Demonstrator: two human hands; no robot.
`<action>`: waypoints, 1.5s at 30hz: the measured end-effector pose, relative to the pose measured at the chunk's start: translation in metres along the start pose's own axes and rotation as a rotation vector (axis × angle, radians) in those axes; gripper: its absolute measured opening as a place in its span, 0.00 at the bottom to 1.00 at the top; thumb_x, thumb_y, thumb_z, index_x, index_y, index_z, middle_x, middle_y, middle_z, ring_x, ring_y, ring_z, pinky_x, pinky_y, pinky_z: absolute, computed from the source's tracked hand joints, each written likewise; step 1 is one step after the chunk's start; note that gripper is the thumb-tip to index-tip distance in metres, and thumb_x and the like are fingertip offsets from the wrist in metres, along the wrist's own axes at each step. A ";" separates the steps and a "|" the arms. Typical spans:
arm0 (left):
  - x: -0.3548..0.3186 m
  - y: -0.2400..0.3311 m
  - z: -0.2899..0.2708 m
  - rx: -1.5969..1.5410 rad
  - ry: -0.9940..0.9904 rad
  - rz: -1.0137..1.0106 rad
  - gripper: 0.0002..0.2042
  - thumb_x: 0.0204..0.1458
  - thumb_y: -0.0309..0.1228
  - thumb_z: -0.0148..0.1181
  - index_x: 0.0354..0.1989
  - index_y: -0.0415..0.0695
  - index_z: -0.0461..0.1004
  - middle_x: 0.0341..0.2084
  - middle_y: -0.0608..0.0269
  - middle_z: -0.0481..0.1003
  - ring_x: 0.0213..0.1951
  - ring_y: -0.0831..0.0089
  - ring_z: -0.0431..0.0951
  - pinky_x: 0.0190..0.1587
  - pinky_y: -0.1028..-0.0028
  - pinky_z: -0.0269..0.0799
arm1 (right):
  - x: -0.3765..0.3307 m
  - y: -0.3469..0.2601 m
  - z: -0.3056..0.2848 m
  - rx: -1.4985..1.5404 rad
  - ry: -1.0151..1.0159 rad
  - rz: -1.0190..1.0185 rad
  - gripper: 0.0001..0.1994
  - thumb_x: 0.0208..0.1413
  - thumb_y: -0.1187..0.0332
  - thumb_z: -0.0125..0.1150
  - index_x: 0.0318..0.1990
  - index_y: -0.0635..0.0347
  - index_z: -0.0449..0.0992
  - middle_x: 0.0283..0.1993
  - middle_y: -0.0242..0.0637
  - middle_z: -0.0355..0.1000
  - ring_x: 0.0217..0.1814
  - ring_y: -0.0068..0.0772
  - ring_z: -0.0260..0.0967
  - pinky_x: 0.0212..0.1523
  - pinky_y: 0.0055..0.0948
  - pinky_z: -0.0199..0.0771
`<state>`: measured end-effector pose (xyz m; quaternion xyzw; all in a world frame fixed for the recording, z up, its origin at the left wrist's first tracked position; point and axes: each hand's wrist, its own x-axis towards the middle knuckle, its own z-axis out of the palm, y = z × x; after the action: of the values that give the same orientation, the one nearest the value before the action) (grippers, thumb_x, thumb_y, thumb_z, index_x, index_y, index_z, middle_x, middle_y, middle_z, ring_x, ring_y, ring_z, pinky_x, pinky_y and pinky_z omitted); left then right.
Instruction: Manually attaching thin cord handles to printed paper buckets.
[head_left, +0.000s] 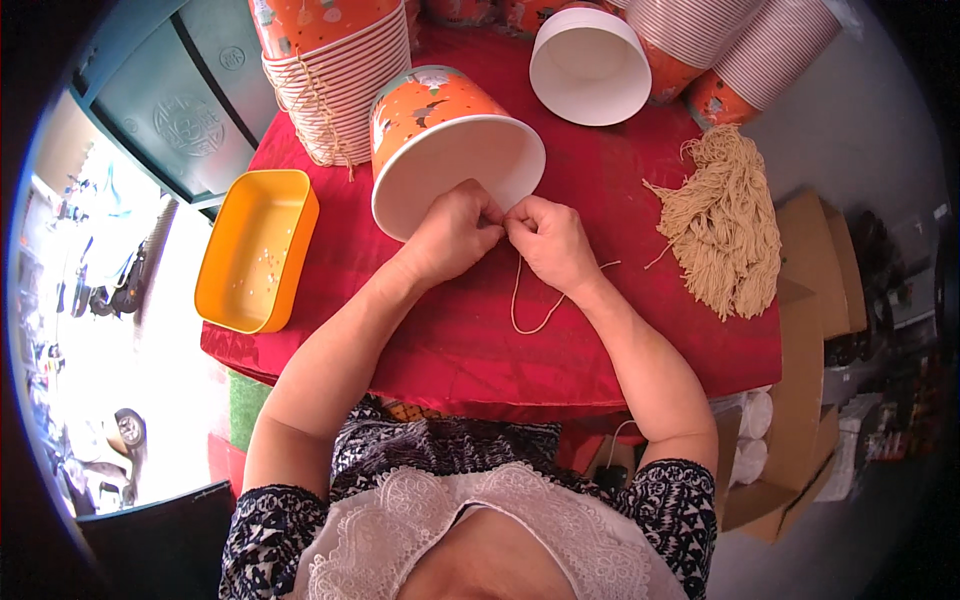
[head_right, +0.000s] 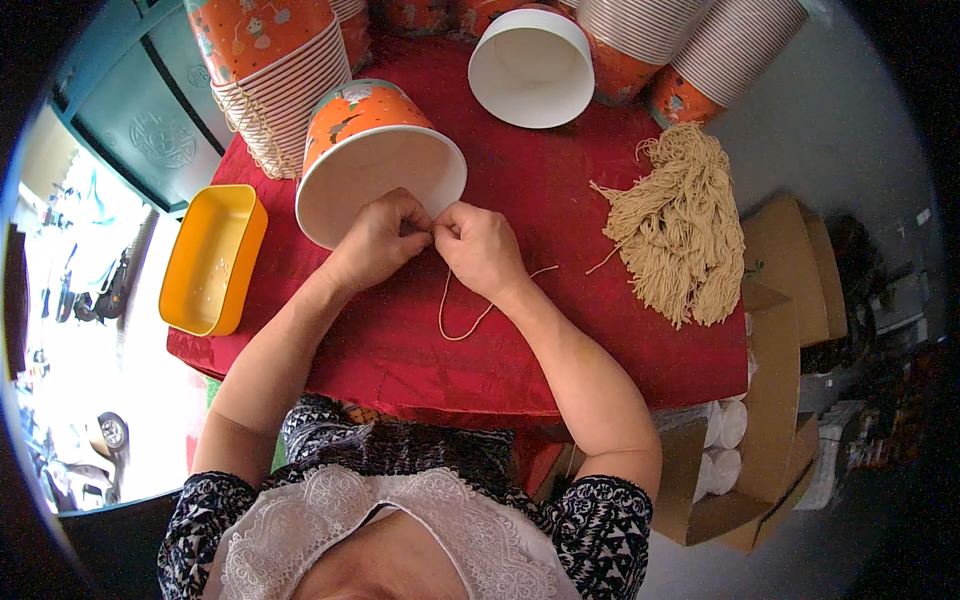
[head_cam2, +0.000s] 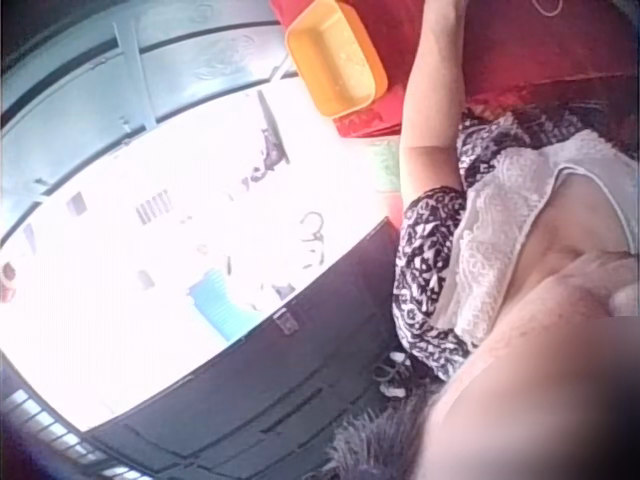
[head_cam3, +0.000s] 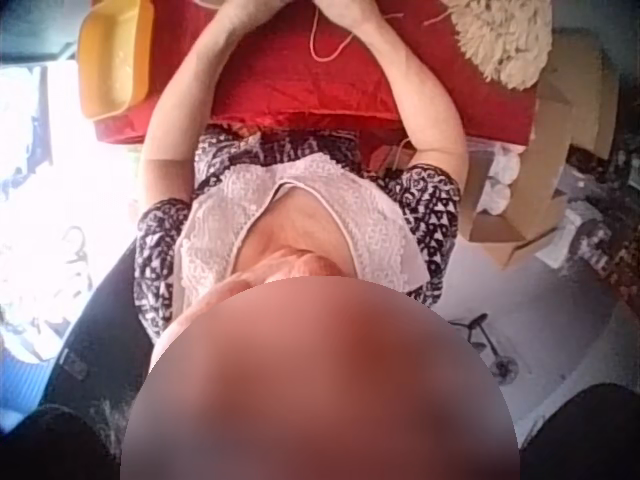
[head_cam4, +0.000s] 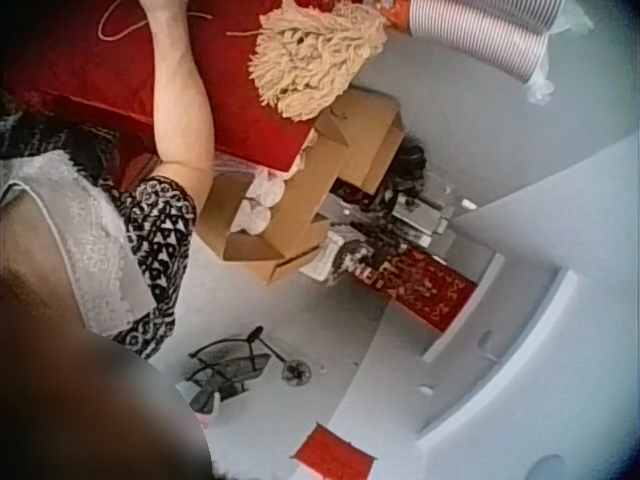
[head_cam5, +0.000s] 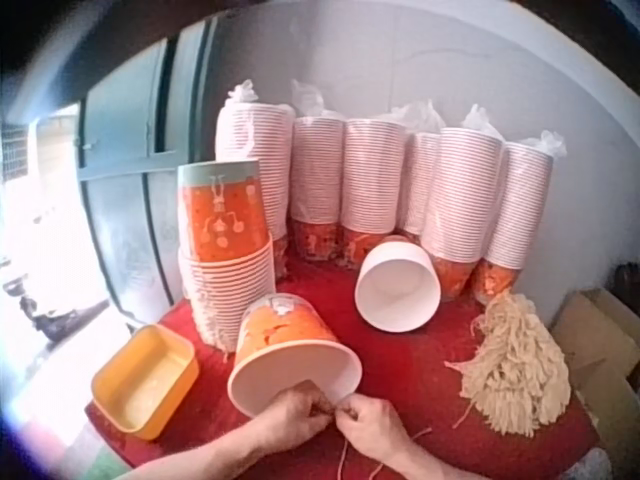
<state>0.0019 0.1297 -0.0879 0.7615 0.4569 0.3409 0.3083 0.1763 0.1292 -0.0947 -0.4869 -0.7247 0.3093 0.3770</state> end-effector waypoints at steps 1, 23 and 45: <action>0.000 -0.002 0.002 0.010 0.025 0.002 0.05 0.45 0.22 0.60 0.30 0.34 0.75 0.34 0.52 0.76 0.37 0.62 0.77 0.42 0.69 0.72 | 0.000 0.000 0.001 -0.015 -0.002 0.027 0.06 0.51 0.71 0.59 0.32 0.64 0.78 0.29 0.49 0.76 0.30 0.44 0.77 0.32 0.38 0.75; 0.003 0.003 -0.009 0.080 0.084 -0.097 0.05 0.43 0.23 0.57 0.26 0.33 0.76 0.25 0.44 0.77 0.31 0.53 0.79 0.37 0.61 0.73 | -0.006 -0.002 -0.007 -0.270 0.025 -0.143 0.04 0.52 0.72 0.56 0.31 0.63 0.75 0.28 0.48 0.75 0.31 0.52 0.75 0.31 0.46 0.74; -0.001 0.002 -0.007 0.223 -0.020 -0.047 0.09 0.44 0.24 0.63 0.33 0.35 0.74 0.35 0.48 0.74 0.37 0.57 0.76 0.42 0.66 0.72 | -0.010 -0.005 -0.007 -0.379 -0.005 -0.129 0.05 0.53 0.70 0.57 0.33 0.60 0.76 0.28 0.45 0.75 0.31 0.48 0.75 0.32 0.43 0.74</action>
<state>-0.0036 0.1288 -0.0826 0.7837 0.5066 0.2730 0.2339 0.1818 0.1188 -0.0895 -0.5008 -0.8005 0.1439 0.2960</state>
